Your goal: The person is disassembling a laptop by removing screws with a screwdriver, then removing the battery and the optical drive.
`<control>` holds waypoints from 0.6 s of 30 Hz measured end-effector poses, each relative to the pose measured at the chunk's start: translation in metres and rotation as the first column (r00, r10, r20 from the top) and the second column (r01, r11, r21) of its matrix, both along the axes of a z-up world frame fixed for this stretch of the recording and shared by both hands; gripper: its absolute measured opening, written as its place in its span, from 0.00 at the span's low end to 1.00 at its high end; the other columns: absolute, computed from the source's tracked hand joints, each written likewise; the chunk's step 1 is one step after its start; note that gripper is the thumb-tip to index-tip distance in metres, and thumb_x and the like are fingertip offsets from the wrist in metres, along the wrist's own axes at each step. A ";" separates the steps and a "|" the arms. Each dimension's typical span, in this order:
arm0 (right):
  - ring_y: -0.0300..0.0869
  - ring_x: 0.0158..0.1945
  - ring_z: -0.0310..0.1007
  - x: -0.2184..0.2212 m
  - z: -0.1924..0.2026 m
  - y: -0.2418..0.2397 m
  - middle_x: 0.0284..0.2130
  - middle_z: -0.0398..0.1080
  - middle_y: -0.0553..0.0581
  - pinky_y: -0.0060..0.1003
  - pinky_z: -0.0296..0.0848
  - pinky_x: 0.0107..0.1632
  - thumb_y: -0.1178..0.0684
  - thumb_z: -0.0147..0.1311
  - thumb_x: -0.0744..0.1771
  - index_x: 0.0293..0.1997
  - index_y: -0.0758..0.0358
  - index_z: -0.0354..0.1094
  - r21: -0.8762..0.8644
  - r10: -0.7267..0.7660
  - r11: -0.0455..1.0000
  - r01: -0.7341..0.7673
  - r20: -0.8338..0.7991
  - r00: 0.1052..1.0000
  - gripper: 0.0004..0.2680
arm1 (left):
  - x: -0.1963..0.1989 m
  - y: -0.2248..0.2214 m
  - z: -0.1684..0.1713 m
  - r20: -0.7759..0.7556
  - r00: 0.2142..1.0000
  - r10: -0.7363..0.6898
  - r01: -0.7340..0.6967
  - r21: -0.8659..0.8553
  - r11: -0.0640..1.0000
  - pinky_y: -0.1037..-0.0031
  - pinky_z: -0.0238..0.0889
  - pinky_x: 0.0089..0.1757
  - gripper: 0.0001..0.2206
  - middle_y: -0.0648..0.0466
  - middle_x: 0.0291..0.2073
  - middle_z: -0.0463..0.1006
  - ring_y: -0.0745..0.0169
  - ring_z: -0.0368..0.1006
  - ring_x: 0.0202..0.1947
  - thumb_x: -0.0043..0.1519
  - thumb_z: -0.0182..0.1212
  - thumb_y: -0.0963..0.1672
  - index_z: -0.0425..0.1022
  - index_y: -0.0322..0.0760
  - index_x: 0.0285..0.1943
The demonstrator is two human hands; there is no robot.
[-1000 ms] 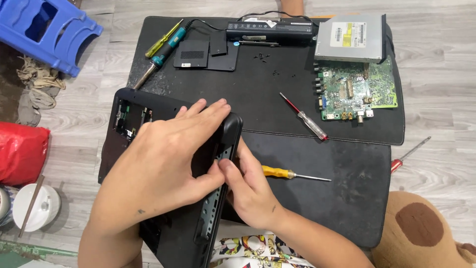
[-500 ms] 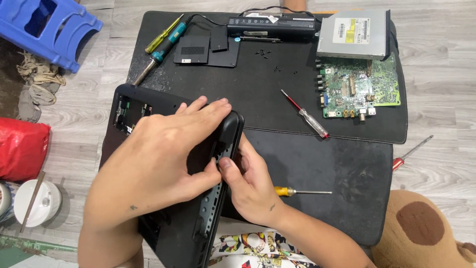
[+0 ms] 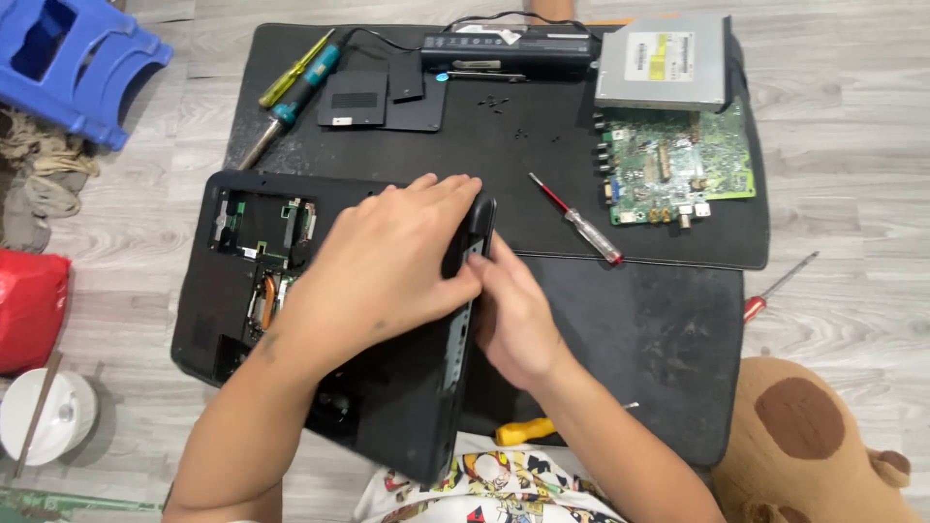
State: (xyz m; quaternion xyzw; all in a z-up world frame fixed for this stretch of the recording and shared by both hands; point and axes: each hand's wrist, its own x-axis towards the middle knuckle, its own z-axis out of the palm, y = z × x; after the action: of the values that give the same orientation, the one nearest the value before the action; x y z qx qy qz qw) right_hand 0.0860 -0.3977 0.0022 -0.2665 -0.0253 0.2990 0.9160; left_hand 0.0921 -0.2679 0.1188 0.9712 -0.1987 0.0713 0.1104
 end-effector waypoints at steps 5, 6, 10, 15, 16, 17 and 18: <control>0.40 0.70 0.51 0.003 -0.017 -0.023 0.72 0.47 0.57 0.39 0.56 0.69 0.61 0.43 0.68 0.74 0.68 0.43 -0.206 -0.192 0.952 0.228 0.184 0.964 0.23 | 0.039 -0.002 -0.081 -0.081 0.995 0.065 -0.047 0.202 0.978 0.34 0.64 0.45 0.31 0.39 0.47 0.79 0.30 0.74 0.50 0.43 0.63 0.45 0.74 0.27 0.59; 0.40 0.70 0.51 -0.001 -0.019 -0.038 0.72 0.47 0.57 0.39 0.56 0.69 0.61 0.43 0.68 0.74 0.68 0.43 -0.211 -0.197 0.949 0.234 0.186 0.963 0.23 | 0.043 -0.005 -0.100 -0.081 0.995 0.058 -0.041 0.196 0.980 0.34 0.64 0.45 0.31 0.39 0.47 0.79 0.30 0.74 0.50 0.43 0.63 0.45 0.74 0.27 0.59; 0.47 0.55 0.61 -0.029 -0.021 -0.088 0.55 0.60 0.61 0.43 0.64 0.54 0.56 0.52 0.64 0.60 0.64 0.63 -0.655 0.287 0.592 0.470 0.716 0.636 0.17 | 0.046 -0.017 -0.128 0.057 0.995 0.086 -0.099 0.278 0.955 0.48 0.66 0.42 0.22 0.41 0.37 0.78 0.37 0.75 0.40 0.40 0.64 0.42 0.74 0.27 0.45; 0.51 0.54 0.59 -0.064 -0.050 -0.110 0.53 0.60 0.60 0.44 0.60 0.52 0.49 0.64 0.60 0.54 0.55 0.71 -0.767 0.776 0.297 0.569 0.541 0.324 0.17 | 0.031 -0.008 -0.115 0.234 0.972 0.039 -0.093 0.223 0.970 0.68 0.64 0.40 0.21 0.46 0.37 0.78 0.49 0.73 0.36 0.42 0.63 0.43 0.76 0.26 0.45; 0.45 0.47 0.62 -0.064 -0.052 -0.110 0.47 0.63 0.55 0.39 0.61 0.49 0.51 0.62 0.62 0.51 0.54 0.72 -0.724 0.760 0.319 0.612 0.581 0.290 0.14 | 0.027 -0.001 -0.108 0.117 0.993 0.012 -0.033 0.182 0.983 0.65 0.62 0.46 0.25 0.44 0.47 0.74 0.48 0.70 0.45 0.47 0.63 0.47 0.72 0.28 0.53; 0.40 0.40 0.64 -0.065 -0.054 -0.110 0.40 0.66 0.49 0.34 0.62 0.45 0.52 0.59 0.63 0.49 0.54 0.73 -0.680 0.744 0.342 0.649 0.617 0.255 0.11 | 0.022 0.006 -0.102 -0.002 1.000 -0.020 0.020 0.132 0.991 0.62 0.60 0.51 0.30 0.43 0.58 0.71 0.46 0.67 0.55 0.51 0.64 0.50 0.67 0.30 0.61; 0.40 0.40 0.64 -0.059 -0.055 -0.113 0.40 0.66 0.49 0.34 0.62 0.45 0.52 0.59 0.63 0.49 0.54 0.73 -0.676 0.748 0.344 0.652 0.617 0.246 0.11 | 0.011 0.016 -0.078 0.005 1.000 -0.014 0.013 0.129 0.992 0.62 0.60 0.51 0.30 0.43 0.58 0.71 0.46 0.67 0.55 0.51 0.64 0.50 0.67 0.30 0.61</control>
State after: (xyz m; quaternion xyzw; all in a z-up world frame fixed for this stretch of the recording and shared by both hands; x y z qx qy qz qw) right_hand 0.0266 -0.5108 -0.0531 -0.8503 -0.4159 0.0544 0.3179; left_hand 0.1035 -0.2519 0.0404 0.9747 -0.2100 0.0607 0.0474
